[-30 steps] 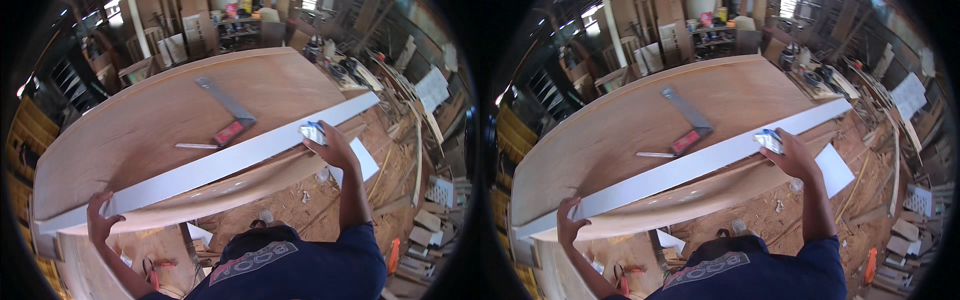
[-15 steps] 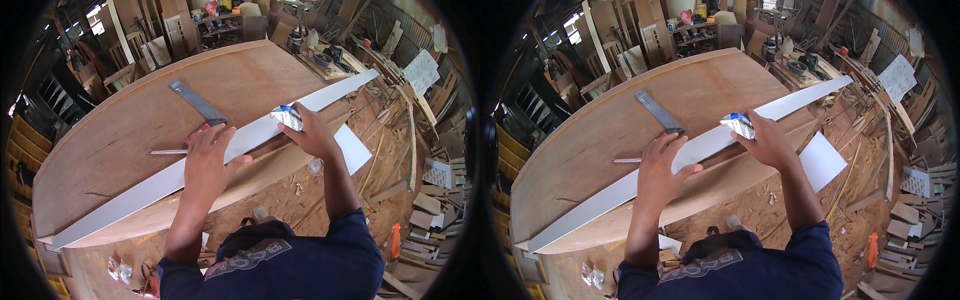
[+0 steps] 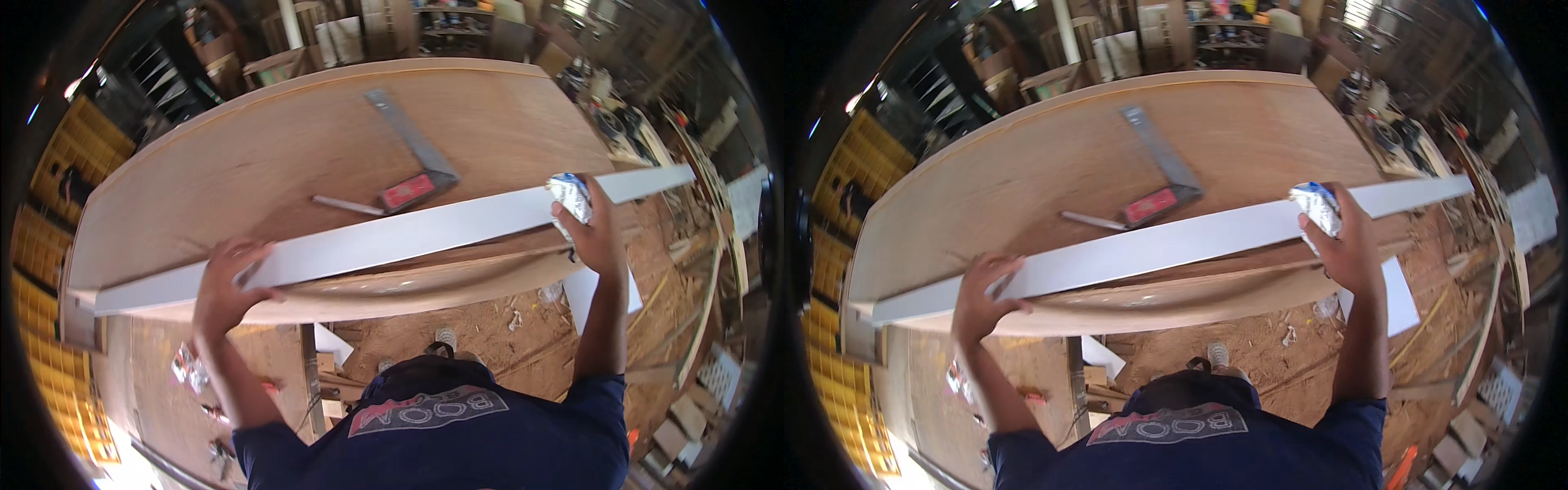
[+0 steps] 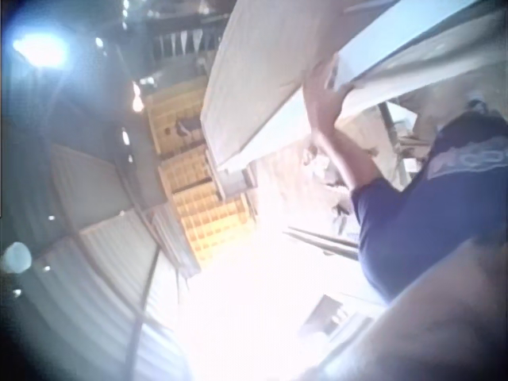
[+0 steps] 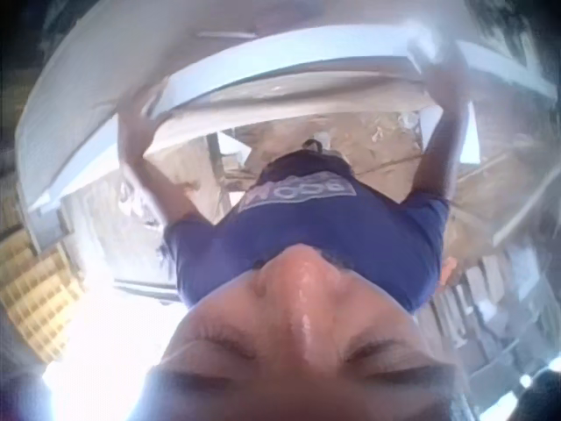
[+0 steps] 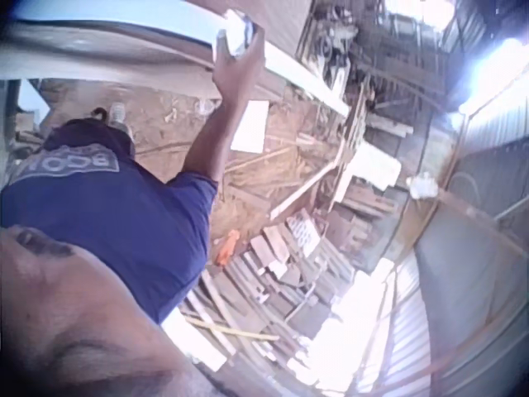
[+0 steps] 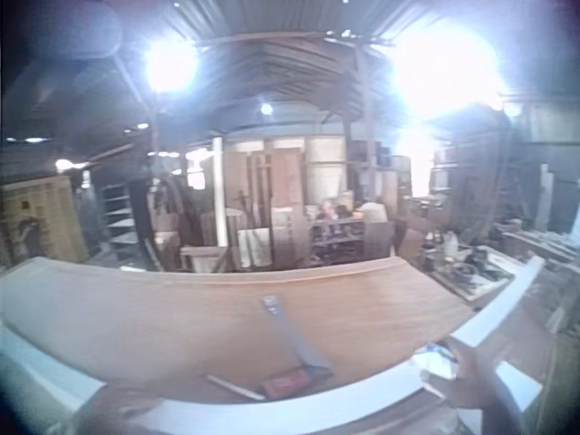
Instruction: The person applies adhesive from a tube onto a wooden strip, attaches the strip to a large wooden box structure, and uses a drill to secure components.
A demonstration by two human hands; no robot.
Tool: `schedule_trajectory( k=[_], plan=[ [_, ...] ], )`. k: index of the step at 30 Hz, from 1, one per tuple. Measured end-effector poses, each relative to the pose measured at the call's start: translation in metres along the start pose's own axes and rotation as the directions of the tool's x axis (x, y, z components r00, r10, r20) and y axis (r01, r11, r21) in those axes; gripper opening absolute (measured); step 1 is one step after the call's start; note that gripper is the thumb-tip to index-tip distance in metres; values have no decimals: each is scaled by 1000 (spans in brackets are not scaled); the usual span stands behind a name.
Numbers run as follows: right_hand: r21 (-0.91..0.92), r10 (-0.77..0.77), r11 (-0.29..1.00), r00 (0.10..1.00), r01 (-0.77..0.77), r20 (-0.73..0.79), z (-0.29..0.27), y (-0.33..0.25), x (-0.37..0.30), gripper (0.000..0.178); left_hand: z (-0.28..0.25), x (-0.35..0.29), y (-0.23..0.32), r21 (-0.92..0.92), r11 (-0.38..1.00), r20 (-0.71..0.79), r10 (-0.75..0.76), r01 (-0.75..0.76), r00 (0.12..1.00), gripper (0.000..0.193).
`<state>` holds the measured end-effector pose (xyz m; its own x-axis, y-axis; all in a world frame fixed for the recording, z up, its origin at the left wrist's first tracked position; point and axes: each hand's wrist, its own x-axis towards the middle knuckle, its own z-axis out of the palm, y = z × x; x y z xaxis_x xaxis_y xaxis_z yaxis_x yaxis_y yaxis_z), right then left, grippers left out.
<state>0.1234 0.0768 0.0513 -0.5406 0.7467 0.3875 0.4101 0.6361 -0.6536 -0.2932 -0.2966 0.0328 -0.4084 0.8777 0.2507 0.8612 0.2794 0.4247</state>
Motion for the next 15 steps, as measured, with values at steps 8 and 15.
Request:
schedule_trajectory(
  k=[8,15],
  plan=[
    [103,-232,973,871,208,434,59,-131,61,54,90,44,90,-74,975,-120,197,-207,973,68],
    [175,-490,850,625,497,608,176,-249,83,46,76,-25,78,81,977,-324,215,-199,921,59]
  ],
)
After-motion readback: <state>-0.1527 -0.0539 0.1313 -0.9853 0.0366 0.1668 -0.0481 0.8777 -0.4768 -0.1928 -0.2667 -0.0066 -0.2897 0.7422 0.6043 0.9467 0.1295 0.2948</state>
